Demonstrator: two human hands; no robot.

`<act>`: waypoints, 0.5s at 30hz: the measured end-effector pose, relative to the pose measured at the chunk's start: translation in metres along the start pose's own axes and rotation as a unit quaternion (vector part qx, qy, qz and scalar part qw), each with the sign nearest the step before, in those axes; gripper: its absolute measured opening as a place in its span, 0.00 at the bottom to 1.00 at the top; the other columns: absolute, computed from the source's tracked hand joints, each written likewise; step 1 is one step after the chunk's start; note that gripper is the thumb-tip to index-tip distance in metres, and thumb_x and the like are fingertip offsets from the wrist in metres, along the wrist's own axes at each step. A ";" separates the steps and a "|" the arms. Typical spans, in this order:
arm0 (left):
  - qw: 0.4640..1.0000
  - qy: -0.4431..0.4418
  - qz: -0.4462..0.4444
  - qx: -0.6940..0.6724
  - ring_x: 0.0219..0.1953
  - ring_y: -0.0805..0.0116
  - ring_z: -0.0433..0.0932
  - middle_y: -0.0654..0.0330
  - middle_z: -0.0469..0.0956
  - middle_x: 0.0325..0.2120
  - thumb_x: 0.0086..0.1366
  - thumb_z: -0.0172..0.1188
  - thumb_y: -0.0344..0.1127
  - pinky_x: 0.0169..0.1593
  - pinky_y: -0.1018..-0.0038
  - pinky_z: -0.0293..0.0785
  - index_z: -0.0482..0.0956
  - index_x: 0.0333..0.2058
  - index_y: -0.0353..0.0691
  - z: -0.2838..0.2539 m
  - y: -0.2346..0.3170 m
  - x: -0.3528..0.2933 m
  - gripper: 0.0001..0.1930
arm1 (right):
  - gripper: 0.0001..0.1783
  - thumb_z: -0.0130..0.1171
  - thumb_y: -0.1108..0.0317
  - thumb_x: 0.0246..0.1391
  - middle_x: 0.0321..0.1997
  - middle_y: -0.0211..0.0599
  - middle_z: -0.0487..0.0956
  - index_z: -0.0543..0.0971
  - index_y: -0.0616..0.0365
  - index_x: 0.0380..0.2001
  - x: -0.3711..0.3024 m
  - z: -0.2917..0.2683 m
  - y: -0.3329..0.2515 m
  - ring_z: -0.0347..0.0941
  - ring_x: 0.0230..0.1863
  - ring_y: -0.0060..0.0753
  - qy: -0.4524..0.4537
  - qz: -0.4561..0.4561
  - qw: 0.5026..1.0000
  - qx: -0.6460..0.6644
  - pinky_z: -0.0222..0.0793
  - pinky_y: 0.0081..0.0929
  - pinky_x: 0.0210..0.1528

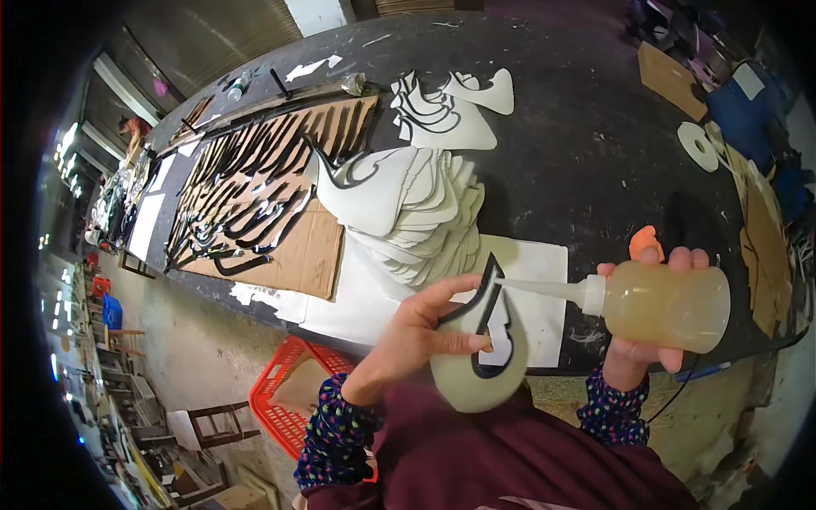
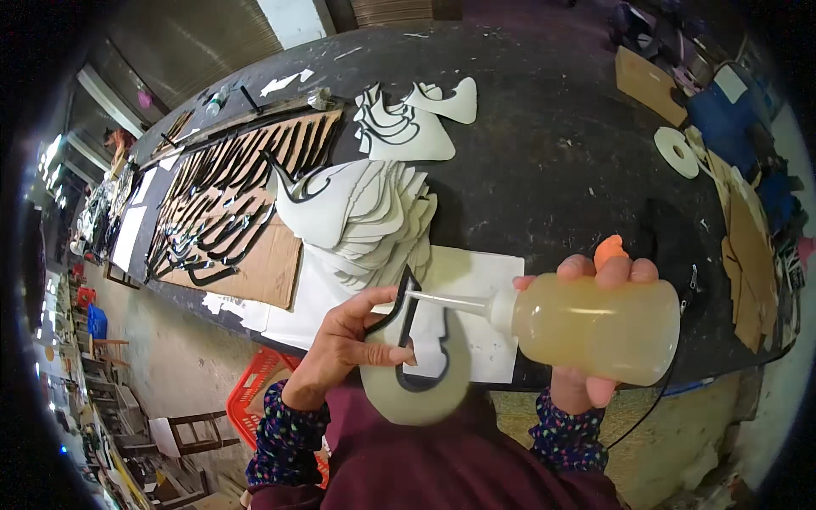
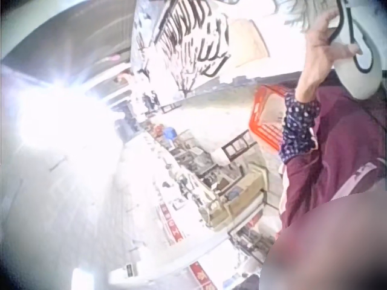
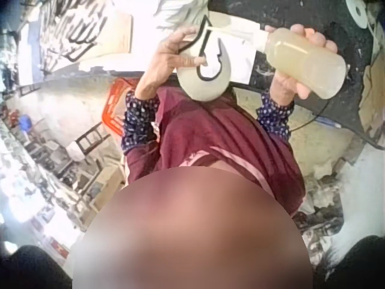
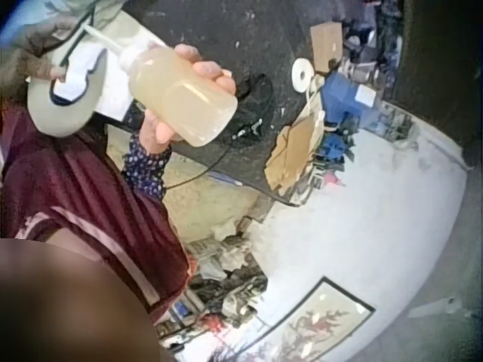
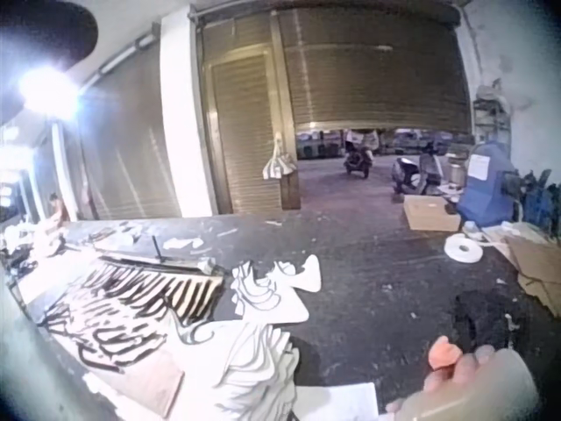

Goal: Applying glue to the edges of shoe upper components using a nozzle bottle in a factory setting.

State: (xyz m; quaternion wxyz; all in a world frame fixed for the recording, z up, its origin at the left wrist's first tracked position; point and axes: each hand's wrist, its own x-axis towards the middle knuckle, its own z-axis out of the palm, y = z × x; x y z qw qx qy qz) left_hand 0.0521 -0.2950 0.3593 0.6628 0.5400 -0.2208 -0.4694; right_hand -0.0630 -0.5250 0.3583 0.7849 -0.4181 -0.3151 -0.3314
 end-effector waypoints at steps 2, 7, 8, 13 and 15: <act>1.000 -0.012 -0.004 -0.029 0.39 0.72 0.73 0.60 0.74 0.38 0.52 0.59 0.18 0.43 0.76 0.72 0.61 0.53 0.37 0.001 -0.002 0.000 0.29 | 0.45 0.74 0.64 0.27 0.51 0.25 0.63 0.57 0.45 0.49 -0.002 0.000 0.001 0.58 0.57 0.39 0.005 0.006 1.000 -0.007 0.62 0.58 0.53; 1.000 -0.020 -0.005 -0.002 0.40 0.72 0.73 0.60 0.73 0.39 0.51 0.58 0.17 0.42 0.75 0.73 0.62 0.53 0.37 0.001 -0.003 0.001 0.29 | 0.44 0.74 0.64 0.27 0.50 0.25 0.63 0.58 0.45 0.49 -0.008 0.001 0.001 0.58 0.57 0.39 0.054 -0.008 0.997 -0.049 0.61 0.59 0.53; 1.000 -0.020 -0.007 -0.012 0.40 0.72 0.73 0.60 0.73 0.39 0.51 0.58 0.17 0.42 0.75 0.73 0.62 0.53 0.37 0.001 -0.003 0.001 0.29 | 0.45 0.74 0.64 0.27 0.51 0.26 0.63 0.58 0.45 0.50 -0.009 0.001 0.001 0.58 0.57 0.39 0.054 -0.017 0.997 -0.048 0.61 0.60 0.53; 0.999 -0.008 -0.028 -0.014 0.44 0.73 0.70 0.63 0.70 0.43 0.50 0.59 0.16 0.43 0.78 0.72 0.64 0.53 0.38 -0.002 -0.005 0.002 0.30 | 0.45 0.74 0.63 0.27 0.50 0.27 0.64 0.58 0.45 0.50 -0.007 -0.003 0.003 0.59 0.56 0.39 0.016 -0.007 1.000 -0.013 0.62 0.59 0.53; 0.999 -0.012 -0.014 -0.027 0.44 0.73 0.69 0.64 0.70 0.43 0.50 0.59 0.16 0.44 0.77 0.72 0.64 0.53 0.38 -0.003 -0.008 0.003 0.30 | 0.45 0.73 0.63 0.28 0.51 0.27 0.63 0.58 0.45 0.51 -0.007 -0.004 0.005 0.59 0.56 0.40 -0.005 0.002 0.999 -0.035 0.62 0.59 0.53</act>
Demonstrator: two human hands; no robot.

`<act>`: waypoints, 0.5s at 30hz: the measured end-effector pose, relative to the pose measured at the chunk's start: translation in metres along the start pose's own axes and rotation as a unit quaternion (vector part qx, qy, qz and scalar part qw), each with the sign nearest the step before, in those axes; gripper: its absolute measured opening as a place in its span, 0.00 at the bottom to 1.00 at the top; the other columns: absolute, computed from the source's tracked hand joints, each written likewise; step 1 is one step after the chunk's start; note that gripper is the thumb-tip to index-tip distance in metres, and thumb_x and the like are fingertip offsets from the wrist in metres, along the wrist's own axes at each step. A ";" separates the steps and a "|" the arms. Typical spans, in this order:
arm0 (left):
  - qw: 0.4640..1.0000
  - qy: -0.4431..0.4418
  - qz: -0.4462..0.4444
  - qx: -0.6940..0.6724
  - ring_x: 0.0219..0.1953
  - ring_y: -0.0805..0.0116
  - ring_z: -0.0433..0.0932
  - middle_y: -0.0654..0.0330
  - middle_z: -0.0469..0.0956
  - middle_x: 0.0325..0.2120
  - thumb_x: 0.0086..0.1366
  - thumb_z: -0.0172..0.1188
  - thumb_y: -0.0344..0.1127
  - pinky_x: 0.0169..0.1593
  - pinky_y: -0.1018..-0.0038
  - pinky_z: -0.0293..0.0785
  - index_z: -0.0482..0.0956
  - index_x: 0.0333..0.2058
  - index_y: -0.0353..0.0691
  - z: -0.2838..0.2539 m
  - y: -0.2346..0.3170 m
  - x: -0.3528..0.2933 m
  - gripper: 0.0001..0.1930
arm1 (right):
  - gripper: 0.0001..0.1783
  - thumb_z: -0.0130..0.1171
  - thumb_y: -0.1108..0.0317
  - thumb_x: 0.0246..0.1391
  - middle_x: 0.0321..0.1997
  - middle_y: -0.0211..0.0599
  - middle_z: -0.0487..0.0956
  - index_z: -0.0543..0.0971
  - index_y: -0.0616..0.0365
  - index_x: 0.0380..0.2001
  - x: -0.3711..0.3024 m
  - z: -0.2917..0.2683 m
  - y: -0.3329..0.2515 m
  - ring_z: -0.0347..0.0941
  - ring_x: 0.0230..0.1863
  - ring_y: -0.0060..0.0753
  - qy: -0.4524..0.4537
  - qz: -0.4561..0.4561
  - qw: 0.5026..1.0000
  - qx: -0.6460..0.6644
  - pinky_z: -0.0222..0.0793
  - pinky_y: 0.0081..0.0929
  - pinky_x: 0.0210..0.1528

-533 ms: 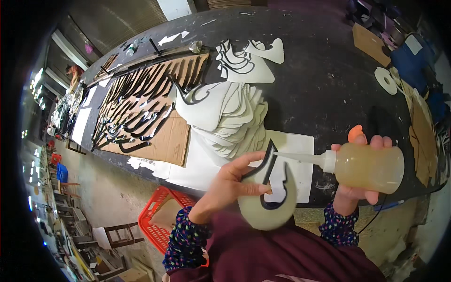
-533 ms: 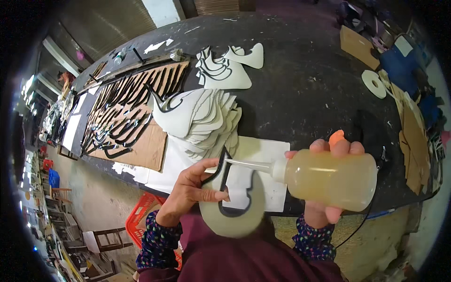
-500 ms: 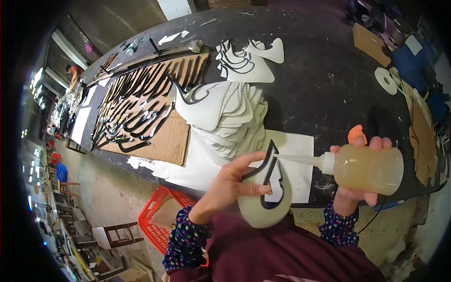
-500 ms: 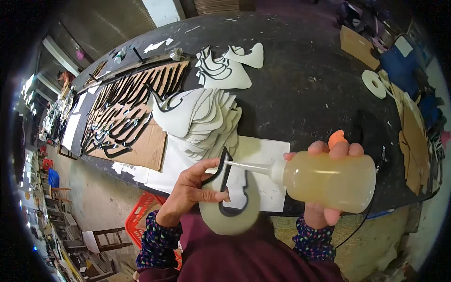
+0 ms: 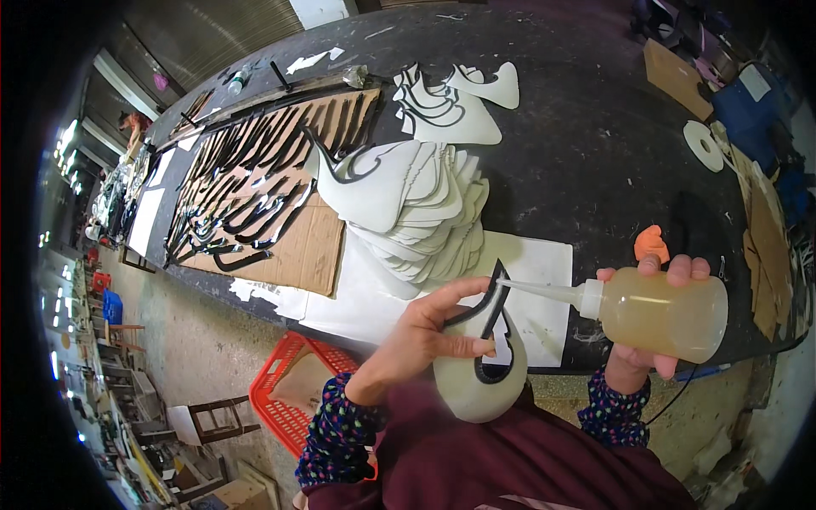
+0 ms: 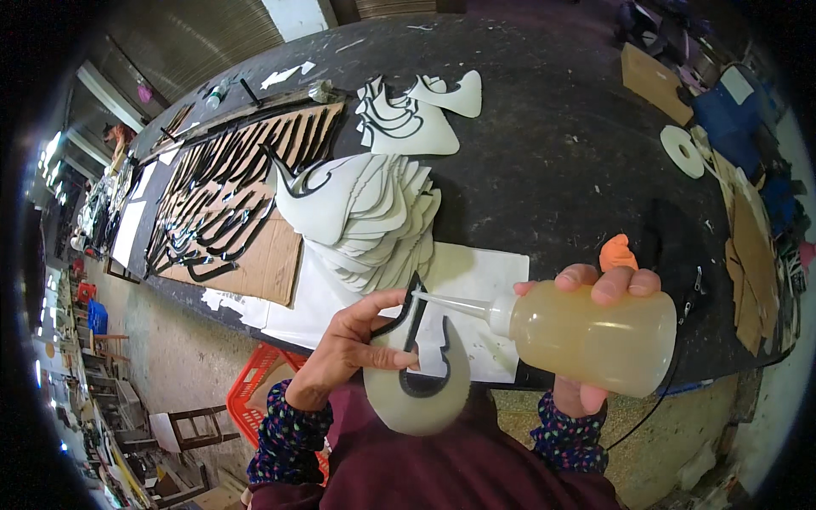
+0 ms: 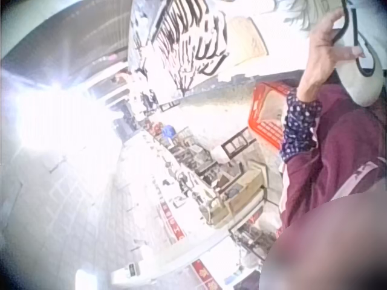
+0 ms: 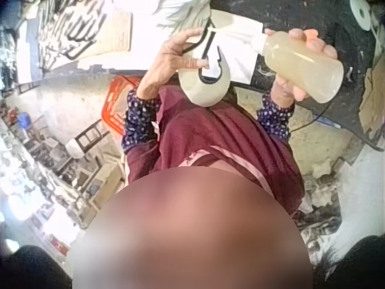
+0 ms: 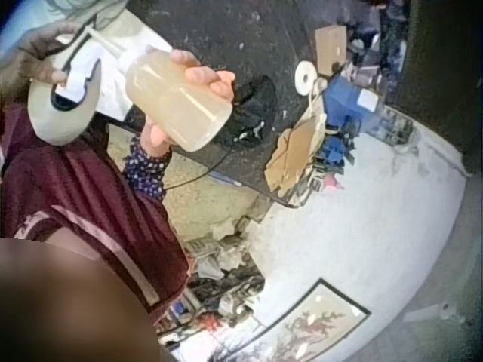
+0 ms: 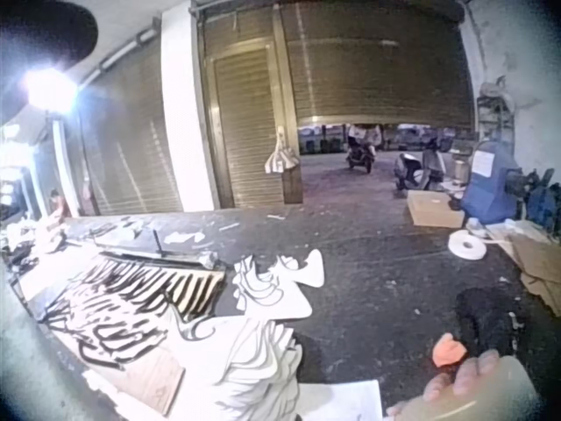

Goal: Applying glue to the edges of shoe upper components using a nozzle bottle in a factory setting.

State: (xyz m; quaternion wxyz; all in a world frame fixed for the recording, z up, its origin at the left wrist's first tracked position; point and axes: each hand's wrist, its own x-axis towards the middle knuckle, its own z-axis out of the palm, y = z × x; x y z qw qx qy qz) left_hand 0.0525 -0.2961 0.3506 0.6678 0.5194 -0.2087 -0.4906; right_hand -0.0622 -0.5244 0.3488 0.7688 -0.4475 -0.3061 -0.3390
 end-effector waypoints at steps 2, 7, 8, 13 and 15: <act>1.000 -0.005 0.012 0.001 0.45 0.73 0.69 0.64 0.69 0.43 0.50 0.59 0.16 0.45 0.77 0.71 0.64 0.53 0.37 0.000 -0.003 0.002 0.30 | 0.45 0.73 0.63 0.28 0.51 0.27 0.64 0.58 0.45 0.51 -0.002 0.001 0.001 0.59 0.56 0.41 0.029 -0.008 0.999 -0.026 0.61 0.60 0.53; 0.999 0.000 0.038 0.035 0.44 0.73 0.69 0.64 0.69 0.42 0.50 0.59 0.16 0.46 0.77 0.70 0.64 0.53 0.37 0.000 -0.007 0.003 0.30 | 0.46 0.74 0.63 0.27 0.50 0.27 0.64 0.58 0.45 0.52 -0.003 0.000 0.001 0.59 0.56 0.41 0.045 -0.019 0.999 -0.020 0.61 0.60 0.53; 0.999 -0.002 0.036 0.021 0.44 0.73 0.69 0.64 0.69 0.42 0.50 0.59 0.16 0.46 0.77 0.70 0.64 0.53 0.37 -0.001 -0.007 0.003 0.30 | 0.46 0.74 0.63 0.27 0.50 0.27 0.64 0.58 0.45 0.52 -0.003 0.000 0.001 0.60 0.56 0.41 0.032 -0.004 0.999 -0.002 0.62 0.59 0.52; 1.000 -0.001 -0.018 0.023 0.44 0.73 0.69 0.64 0.70 0.42 0.50 0.59 0.16 0.46 0.78 0.70 0.63 0.53 0.36 -0.001 -0.009 0.003 0.30 | 0.46 0.74 0.63 0.27 0.50 0.26 0.64 0.58 0.44 0.51 -0.005 0.002 0.001 0.59 0.56 0.40 0.031 0.007 0.999 -0.034 0.62 0.59 0.53; 1.000 0.000 0.000 0.013 0.43 0.73 0.69 0.63 0.71 0.42 0.50 0.59 0.16 0.46 0.78 0.70 0.63 0.53 0.37 0.000 -0.010 0.003 0.30 | 0.46 0.74 0.64 0.27 0.50 0.26 0.64 0.58 0.44 0.51 -0.007 0.003 -0.001 0.59 0.56 0.40 0.076 -0.004 0.995 -0.061 0.61 0.60 0.52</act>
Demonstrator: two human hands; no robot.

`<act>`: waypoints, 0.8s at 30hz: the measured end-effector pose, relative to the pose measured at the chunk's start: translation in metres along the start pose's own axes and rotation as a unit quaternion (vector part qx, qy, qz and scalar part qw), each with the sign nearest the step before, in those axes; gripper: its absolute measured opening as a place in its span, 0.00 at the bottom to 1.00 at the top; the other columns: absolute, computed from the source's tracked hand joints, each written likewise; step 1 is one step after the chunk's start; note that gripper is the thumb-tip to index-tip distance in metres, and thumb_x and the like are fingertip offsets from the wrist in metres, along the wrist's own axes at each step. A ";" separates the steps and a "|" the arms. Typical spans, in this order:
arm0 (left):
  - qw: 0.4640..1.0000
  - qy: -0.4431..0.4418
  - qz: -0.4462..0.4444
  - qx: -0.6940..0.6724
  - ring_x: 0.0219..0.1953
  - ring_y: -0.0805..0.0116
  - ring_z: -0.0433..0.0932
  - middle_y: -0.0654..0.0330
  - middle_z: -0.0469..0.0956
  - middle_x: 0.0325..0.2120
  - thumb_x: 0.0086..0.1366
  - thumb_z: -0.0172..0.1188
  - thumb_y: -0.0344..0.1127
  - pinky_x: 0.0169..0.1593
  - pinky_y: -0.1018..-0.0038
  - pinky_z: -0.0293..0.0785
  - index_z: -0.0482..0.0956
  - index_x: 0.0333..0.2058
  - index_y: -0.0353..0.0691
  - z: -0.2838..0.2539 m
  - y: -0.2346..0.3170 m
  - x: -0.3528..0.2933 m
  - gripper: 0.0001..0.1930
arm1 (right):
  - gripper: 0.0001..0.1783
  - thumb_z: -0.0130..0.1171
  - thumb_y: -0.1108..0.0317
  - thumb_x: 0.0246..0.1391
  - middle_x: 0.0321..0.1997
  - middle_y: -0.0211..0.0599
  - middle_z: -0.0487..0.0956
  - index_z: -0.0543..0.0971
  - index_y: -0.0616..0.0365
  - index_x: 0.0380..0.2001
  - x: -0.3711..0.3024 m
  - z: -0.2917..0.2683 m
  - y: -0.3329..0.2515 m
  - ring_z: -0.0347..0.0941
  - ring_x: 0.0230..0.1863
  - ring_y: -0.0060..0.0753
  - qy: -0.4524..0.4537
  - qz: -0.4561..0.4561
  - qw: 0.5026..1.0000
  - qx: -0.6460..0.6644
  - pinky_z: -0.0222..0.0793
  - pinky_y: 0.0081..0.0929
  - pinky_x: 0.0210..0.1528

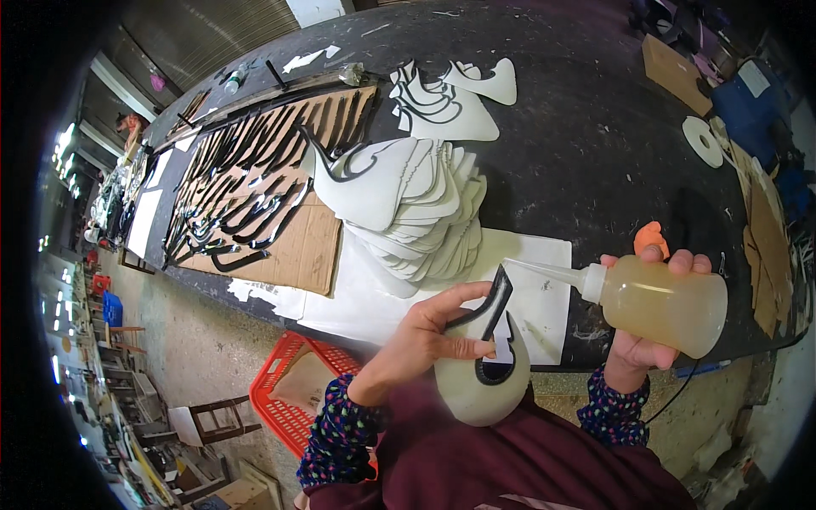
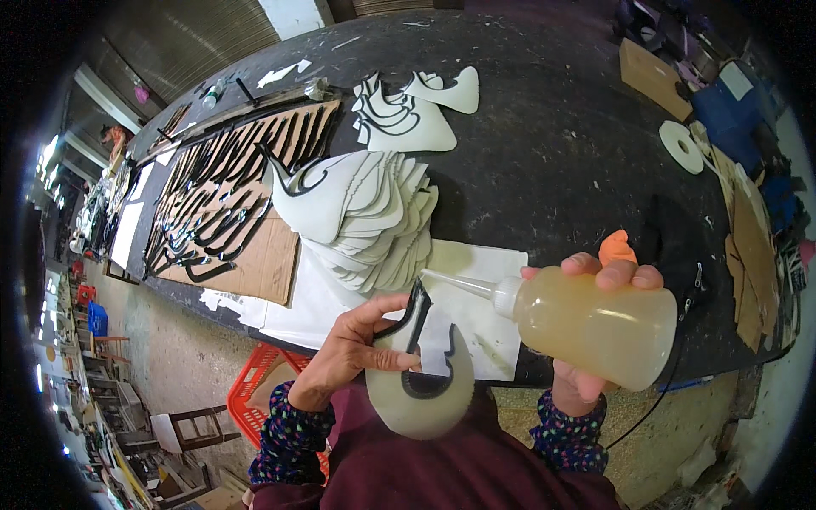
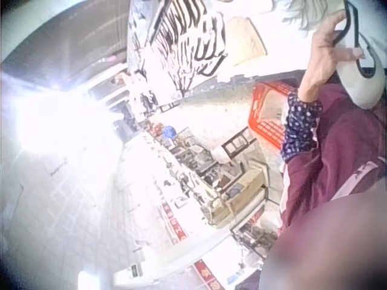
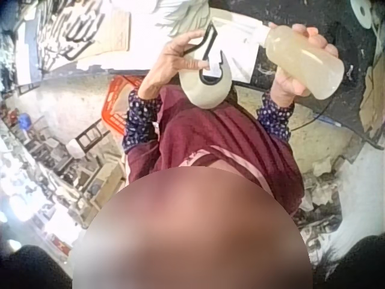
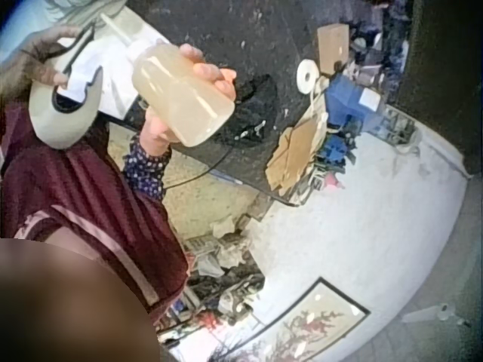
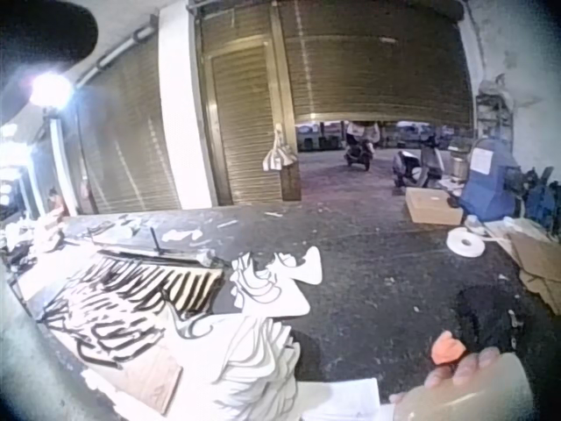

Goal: Applying glue to the edges of shoe upper components using a nozzle bottle in a factory setting.

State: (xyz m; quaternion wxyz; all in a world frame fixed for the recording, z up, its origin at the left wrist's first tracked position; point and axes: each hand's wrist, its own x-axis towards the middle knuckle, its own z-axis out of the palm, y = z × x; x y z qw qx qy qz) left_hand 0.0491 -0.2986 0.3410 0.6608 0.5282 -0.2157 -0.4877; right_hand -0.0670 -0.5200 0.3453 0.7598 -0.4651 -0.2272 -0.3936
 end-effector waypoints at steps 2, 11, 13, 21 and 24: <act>1.000 0.004 0.016 0.006 0.43 0.74 0.70 0.63 0.71 0.41 0.50 0.59 0.16 0.46 0.78 0.70 0.63 0.53 0.37 0.000 -0.001 0.000 0.30 | 0.46 0.74 0.64 0.27 0.50 0.26 0.64 0.58 0.44 0.51 0.000 -0.002 -0.001 0.59 0.56 0.40 -0.007 -0.002 0.999 0.037 0.62 0.60 0.52; 0.998 0.024 -0.018 -0.051 0.32 0.68 0.76 0.56 0.75 0.35 0.46 0.60 0.15 0.38 0.76 0.74 0.66 0.51 0.38 0.000 -0.003 0.000 0.30 | 0.45 0.74 0.65 0.27 0.51 0.26 0.64 0.59 0.44 0.50 -0.008 -0.004 -0.001 0.58 0.57 0.40 -0.006 0.011 1.000 0.025 0.60 0.60 0.53; 0.998 0.019 -0.029 -0.045 0.32 0.68 0.76 0.56 0.75 0.34 0.46 0.60 0.16 0.37 0.76 0.74 0.66 0.50 0.38 0.000 -0.002 -0.001 0.30 | 0.45 0.74 0.64 0.26 0.52 0.27 0.64 0.59 0.45 0.50 -0.008 -0.005 -0.001 0.58 0.57 0.40 0.018 0.002 1.000 0.007 0.60 0.60 0.53; 0.997 0.023 -0.041 -0.067 0.31 0.68 0.76 0.56 0.75 0.32 0.46 0.60 0.16 0.37 0.77 0.74 0.65 0.50 0.39 0.000 -0.005 0.002 0.30 | 0.44 0.73 0.66 0.28 0.51 0.28 0.64 0.59 0.44 0.51 -0.011 -0.007 0.000 0.58 0.57 0.41 -0.011 0.008 1.000 0.020 0.61 0.60 0.53; 0.997 0.020 -0.044 -0.068 0.31 0.68 0.76 0.56 0.76 0.31 0.46 0.61 0.16 0.36 0.77 0.74 0.65 0.50 0.39 -0.001 -0.006 0.002 0.30 | 0.44 0.73 0.66 0.28 0.50 0.29 0.64 0.59 0.45 0.51 -0.012 -0.008 -0.001 0.59 0.57 0.41 -0.010 0.003 0.997 0.076 0.61 0.61 0.53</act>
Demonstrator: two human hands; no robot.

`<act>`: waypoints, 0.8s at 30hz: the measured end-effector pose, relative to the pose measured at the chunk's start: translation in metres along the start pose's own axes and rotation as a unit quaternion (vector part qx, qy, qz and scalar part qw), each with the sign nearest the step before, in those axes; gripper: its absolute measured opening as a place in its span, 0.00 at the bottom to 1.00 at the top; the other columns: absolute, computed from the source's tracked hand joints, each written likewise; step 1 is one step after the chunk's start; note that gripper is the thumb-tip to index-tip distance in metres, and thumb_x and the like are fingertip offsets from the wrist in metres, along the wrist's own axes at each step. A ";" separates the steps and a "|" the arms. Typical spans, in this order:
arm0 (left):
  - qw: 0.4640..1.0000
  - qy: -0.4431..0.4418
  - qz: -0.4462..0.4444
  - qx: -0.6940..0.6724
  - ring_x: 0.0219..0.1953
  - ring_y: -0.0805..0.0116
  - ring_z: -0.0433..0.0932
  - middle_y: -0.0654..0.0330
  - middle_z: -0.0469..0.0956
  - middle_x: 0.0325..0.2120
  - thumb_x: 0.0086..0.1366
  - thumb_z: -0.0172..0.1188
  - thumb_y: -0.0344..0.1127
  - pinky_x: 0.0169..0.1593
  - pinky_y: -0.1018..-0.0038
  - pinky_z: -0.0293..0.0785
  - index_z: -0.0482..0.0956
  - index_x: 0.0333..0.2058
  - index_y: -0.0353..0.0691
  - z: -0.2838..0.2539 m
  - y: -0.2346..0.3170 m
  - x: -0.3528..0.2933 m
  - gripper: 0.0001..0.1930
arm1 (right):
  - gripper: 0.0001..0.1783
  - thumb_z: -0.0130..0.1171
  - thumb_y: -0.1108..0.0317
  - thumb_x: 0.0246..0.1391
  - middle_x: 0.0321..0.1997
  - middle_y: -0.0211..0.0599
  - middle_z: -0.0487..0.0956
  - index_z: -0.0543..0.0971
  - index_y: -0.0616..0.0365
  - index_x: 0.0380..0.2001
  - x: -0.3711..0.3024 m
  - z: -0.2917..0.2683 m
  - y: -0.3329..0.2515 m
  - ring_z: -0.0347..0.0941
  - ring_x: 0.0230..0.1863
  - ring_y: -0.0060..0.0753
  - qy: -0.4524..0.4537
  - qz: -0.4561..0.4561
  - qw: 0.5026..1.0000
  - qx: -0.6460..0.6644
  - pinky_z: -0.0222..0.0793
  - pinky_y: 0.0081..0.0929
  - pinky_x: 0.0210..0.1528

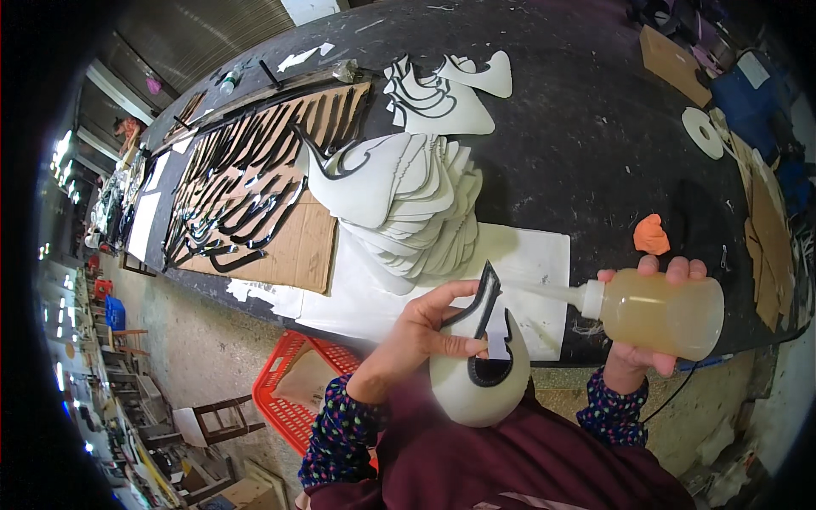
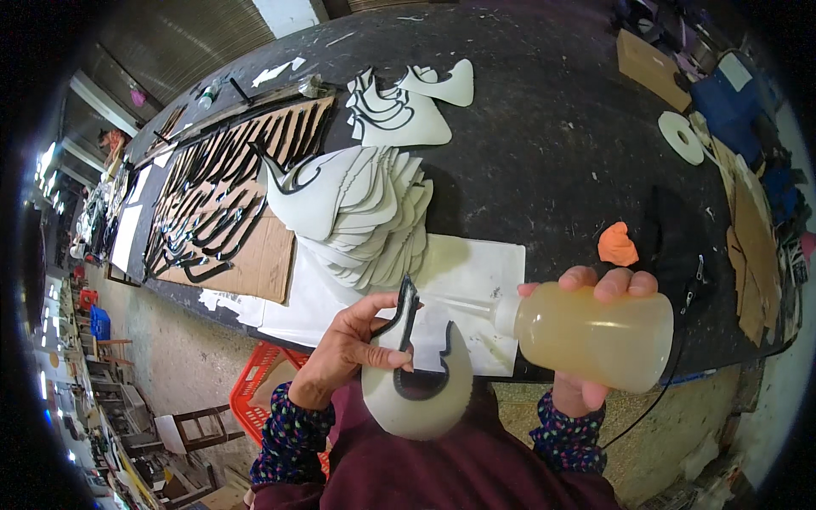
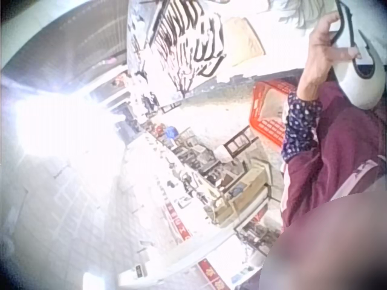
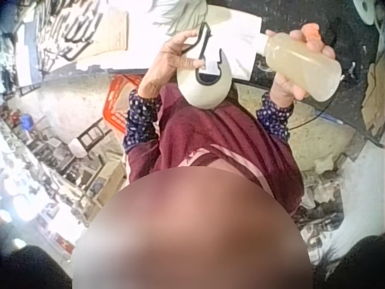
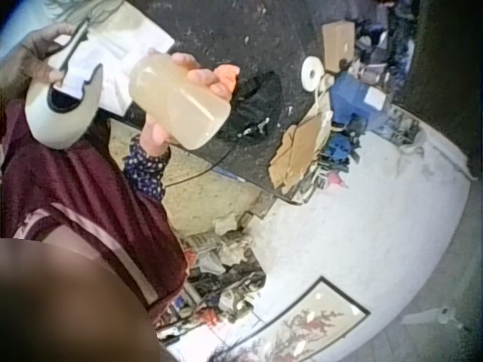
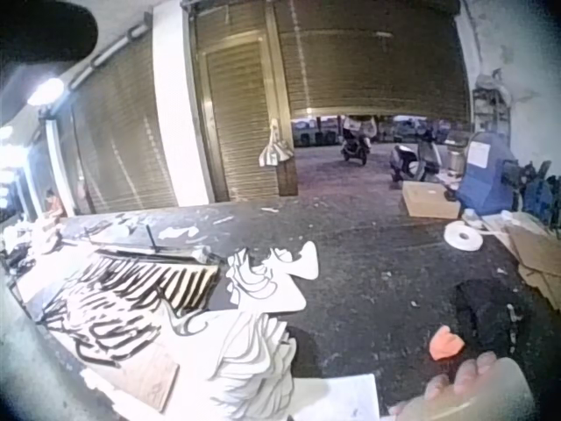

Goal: Applying glue to the edges of shoe upper components using a nozzle bottle in a factory setting.

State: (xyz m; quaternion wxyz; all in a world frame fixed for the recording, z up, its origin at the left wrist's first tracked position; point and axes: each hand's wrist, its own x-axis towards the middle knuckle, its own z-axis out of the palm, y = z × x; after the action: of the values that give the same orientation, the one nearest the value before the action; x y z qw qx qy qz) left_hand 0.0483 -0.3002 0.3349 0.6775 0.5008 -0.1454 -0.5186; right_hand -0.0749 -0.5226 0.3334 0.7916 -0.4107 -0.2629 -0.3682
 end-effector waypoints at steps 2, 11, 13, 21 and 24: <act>1.000 -0.001 -0.002 -0.005 0.31 0.68 0.76 0.56 0.76 0.31 0.46 0.61 0.16 0.36 0.77 0.74 0.65 0.50 0.39 0.000 -0.001 0.001 0.30 | 0.44 0.73 0.67 0.28 0.51 0.29 0.64 0.59 0.45 0.51 0.000 -0.002 0.000 0.59 0.57 0.42 -0.015 0.017 1.000 0.009 0.61 0.61 0.53; 0.999 0.002 -0.011 0.039 0.34 0.68 0.75 0.58 0.76 0.34 0.46 0.60 0.14 0.39 0.75 0.74 0.67 0.49 0.39 0.004 0.006 0.016 0.30 | 0.46 0.71 0.53 0.31 0.52 0.27 0.63 0.57 0.47 0.53 0.001 -0.018 0.001 0.59 0.56 0.41 0.103 0.002 0.985 -0.136 0.63 0.57 0.52; 0.997 0.002 -0.039 0.064 0.38 0.68 0.73 0.61 0.75 0.37 0.45 0.60 0.14 0.42 0.75 0.74 0.67 0.49 0.39 0.004 0.016 0.022 0.30 | 0.47 0.70 0.49 0.32 0.52 0.27 0.63 0.57 0.47 0.54 0.000 -0.023 0.002 0.59 0.56 0.41 0.174 0.005 0.973 -0.154 0.64 0.56 0.52; 0.991 -0.008 -0.059 0.119 0.38 0.74 0.74 0.62 0.75 0.35 0.49 0.59 0.15 0.43 0.78 0.71 0.64 0.52 0.38 0.015 0.032 0.056 0.30 | 0.47 0.69 0.51 0.33 0.54 0.26 0.61 0.54 0.48 0.54 0.004 -0.052 0.003 0.59 0.58 0.37 0.077 0.019 0.995 -0.058 0.62 0.57 0.53; 0.987 -0.020 -0.102 0.125 0.38 0.74 0.73 0.62 0.75 0.36 0.48 0.59 0.15 0.45 0.77 0.70 0.65 0.51 0.38 0.016 0.030 0.065 0.30 | 0.44 0.67 0.49 0.35 0.51 0.32 0.64 0.57 0.48 0.54 0.002 -0.056 -0.001 0.61 0.56 0.41 0.191 -0.024 0.968 -0.164 0.65 0.55 0.50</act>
State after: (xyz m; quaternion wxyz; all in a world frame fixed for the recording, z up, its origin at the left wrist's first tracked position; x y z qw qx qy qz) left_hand 0.0806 -0.3650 0.3461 0.5501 0.5836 -0.1710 -0.5723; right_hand -0.0682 -0.5708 0.3059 0.7398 -0.4507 -0.0530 -0.4967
